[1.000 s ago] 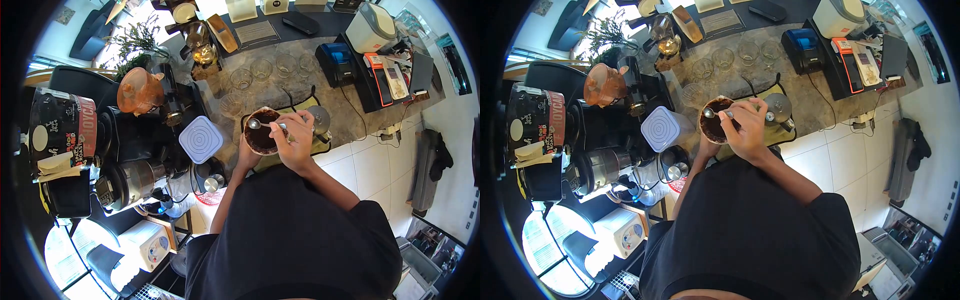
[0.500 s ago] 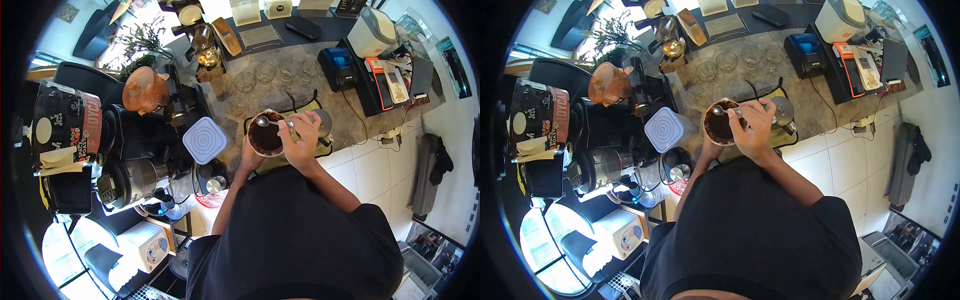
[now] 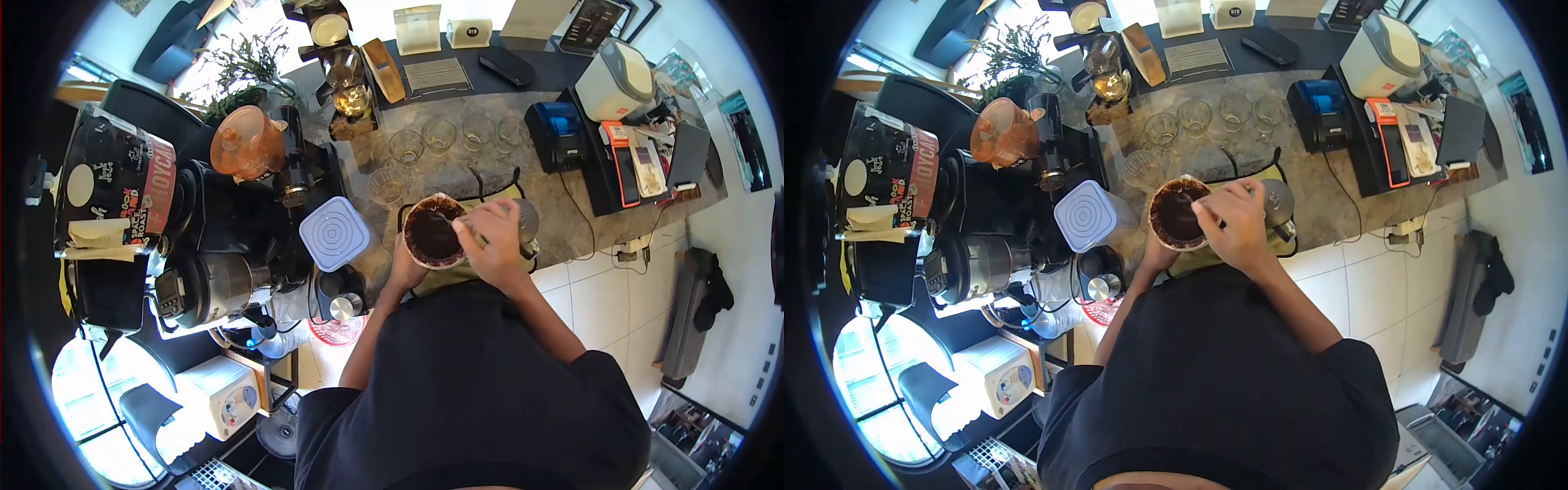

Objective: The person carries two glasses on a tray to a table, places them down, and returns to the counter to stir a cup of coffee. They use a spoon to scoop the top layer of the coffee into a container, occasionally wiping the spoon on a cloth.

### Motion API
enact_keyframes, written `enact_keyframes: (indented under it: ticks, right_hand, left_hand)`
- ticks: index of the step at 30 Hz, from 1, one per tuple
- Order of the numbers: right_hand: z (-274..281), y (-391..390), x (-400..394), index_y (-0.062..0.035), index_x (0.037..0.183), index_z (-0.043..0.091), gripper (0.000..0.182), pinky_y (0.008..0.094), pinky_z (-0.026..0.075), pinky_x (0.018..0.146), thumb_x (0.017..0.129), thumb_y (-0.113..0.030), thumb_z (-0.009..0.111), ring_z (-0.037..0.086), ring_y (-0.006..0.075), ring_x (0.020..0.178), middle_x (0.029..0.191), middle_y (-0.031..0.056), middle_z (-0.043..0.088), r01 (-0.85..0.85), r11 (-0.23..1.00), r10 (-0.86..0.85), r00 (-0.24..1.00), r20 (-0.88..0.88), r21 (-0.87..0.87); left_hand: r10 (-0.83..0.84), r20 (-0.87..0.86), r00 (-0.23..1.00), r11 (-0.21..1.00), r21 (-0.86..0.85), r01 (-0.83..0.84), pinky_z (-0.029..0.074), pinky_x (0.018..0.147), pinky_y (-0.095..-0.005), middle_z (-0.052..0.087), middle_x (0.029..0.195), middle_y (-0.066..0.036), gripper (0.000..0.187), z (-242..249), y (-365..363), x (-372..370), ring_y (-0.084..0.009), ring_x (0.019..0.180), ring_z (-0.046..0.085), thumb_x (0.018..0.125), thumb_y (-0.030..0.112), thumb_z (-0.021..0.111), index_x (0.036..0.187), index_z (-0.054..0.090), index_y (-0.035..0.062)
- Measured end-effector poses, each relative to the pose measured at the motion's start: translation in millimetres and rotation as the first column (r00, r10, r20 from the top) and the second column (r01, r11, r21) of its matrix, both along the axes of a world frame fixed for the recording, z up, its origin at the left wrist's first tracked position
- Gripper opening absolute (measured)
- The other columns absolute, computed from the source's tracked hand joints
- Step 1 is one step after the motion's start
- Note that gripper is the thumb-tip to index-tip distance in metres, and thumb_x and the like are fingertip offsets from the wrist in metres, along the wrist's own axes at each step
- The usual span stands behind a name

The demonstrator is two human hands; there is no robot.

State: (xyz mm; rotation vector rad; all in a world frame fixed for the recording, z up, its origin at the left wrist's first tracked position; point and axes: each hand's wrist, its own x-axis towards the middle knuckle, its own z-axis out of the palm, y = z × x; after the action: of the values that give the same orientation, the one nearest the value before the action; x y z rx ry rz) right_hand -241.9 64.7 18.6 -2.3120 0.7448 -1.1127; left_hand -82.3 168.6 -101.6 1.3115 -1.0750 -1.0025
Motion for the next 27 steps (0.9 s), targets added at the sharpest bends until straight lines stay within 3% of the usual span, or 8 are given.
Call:
enact_keyframes:
  ticks: [2,4,7,11,14,16,21,27]
  right_hand:
    - [0,-4,-2,-0.0083,0.085,0.072,0.008,0.0456,0.036,0.099,0.088,-0.013,0.077,0.061,0.0219,0.084,0.079,0.001,0.066,-0.135,0.991,0.135,0.987,-0.088,0.004]
    - [1,-11,-6,-0.01,0.087,0.073,0.007,0.045,0.036,0.099,0.088,-0.015,0.078,0.06,0.0222,0.085,0.081,-0.0001,0.066,-0.178,0.984,0.177,0.975,-0.131,0.006]
    - [-1,-22,-8,-0.01,0.089,0.074,0.007,0.0441,0.036,0.098,0.087,-0.016,0.079,0.059,0.0224,0.087,0.082,0.0001,0.066,-0.301,0.952,0.305,0.941,-0.148,0.049]
    - [2,-37,-8,-0.0102,0.089,0.075,0.007,0.0433,0.037,0.097,0.087,-0.017,0.078,0.058,0.0232,0.088,0.084,0.0019,0.064,-0.387,0.919,0.394,0.903,-0.174,0.069]
    - [0,-47,-9,-0.0103,0.09,0.076,0.008,0.0431,0.037,0.096,0.088,-0.018,0.077,0.058,0.0234,0.09,0.086,0.0028,0.062,-0.471,0.877,0.48,0.853,-0.204,0.097]
    - [0,-54,-10,-0.0103,0.09,0.077,0.008,0.043,0.037,0.096,0.089,-0.018,0.076,0.058,0.0233,0.091,0.087,0.0032,0.062,-0.529,0.839,0.545,0.81,-0.219,0.13]
    - [1,-68,-7,-0.0093,0.092,0.078,0.01,0.0427,0.038,0.096,0.089,-0.019,0.076,0.057,0.0235,0.095,0.088,0.0035,0.06,-0.578,0.812,0.582,0.79,-0.195,0.082]
    - [-6,-80,-7,-0.0088,0.092,0.078,0.009,0.0404,0.039,0.092,0.088,-0.017,0.078,0.057,0.0234,0.093,0.087,0.0031,0.06,-0.699,0.71,0.702,0.694,-0.161,0.085]
  left_hand:
    - [0.031,0.005,1.0,1.0,-0.005,-0.031,0.054,0.105,-0.0388,0.067,0.135,-0.012,0.052,-2,-1,-2,-0.0222,0.124,0.065,0.093,0.003,0.074,0.142,0.055,0.0006]
    - [0.169,0.121,0.978,0.986,-0.038,-0.165,0.056,0.097,-0.0431,0.076,0.121,-0.015,0.048,2,0,-5,-0.0307,0.11,0.074,0.083,0.017,0.084,0.127,0.07,0.0035]
    - [0.268,0.263,0.927,0.963,-0.066,-0.259,0.053,0.101,-0.0438,0.074,0.126,-0.015,0.051,-16,5,-8,-0.0315,0.115,0.071,0.08,0.018,0.085,0.128,0.07,0.0048]
    - [0.356,0.239,0.903,0.934,-0.049,-0.355,0.05,0.106,-0.0448,0.071,0.131,-0.015,0.054,-24,9,-21,-0.033,0.122,0.067,0.079,0.018,0.086,0.129,0.07,0.0062]
    - [0.325,0.136,0.936,0.945,-0.005,-0.327,0.049,0.107,-0.0462,0.068,0.135,-0.016,0.06,-14,8,-28,-0.033,0.125,0.065,0.078,0.019,0.088,0.132,0.067,0.0048]
    - [0.433,0.144,0.89,0.901,-0.097,-0.422,0.052,0.105,-0.0454,0.069,0.133,-0.016,0.065,-20,7,-36,-0.0296,0.122,0.067,0.077,0.017,0.09,0.135,0.063,0.0024]
    - [0.518,-0.063,0.853,0.852,-0.057,-0.521,0.056,0.103,-0.038,0.069,0.133,-0.013,0.07,7,0,-56,-0.0224,0.12,0.068,0.078,0.007,0.09,0.139,0.058,0.0016]
    - [0.6,0.019,0.799,0.8,-0.02,-0.6,0.055,0.104,-0.0375,0.071,0.129,-0.01,0.066,-3,2,-66,-0.0199,0.118,0.068,0.079,0.011,0.091,0.137,0.061,0.0023]
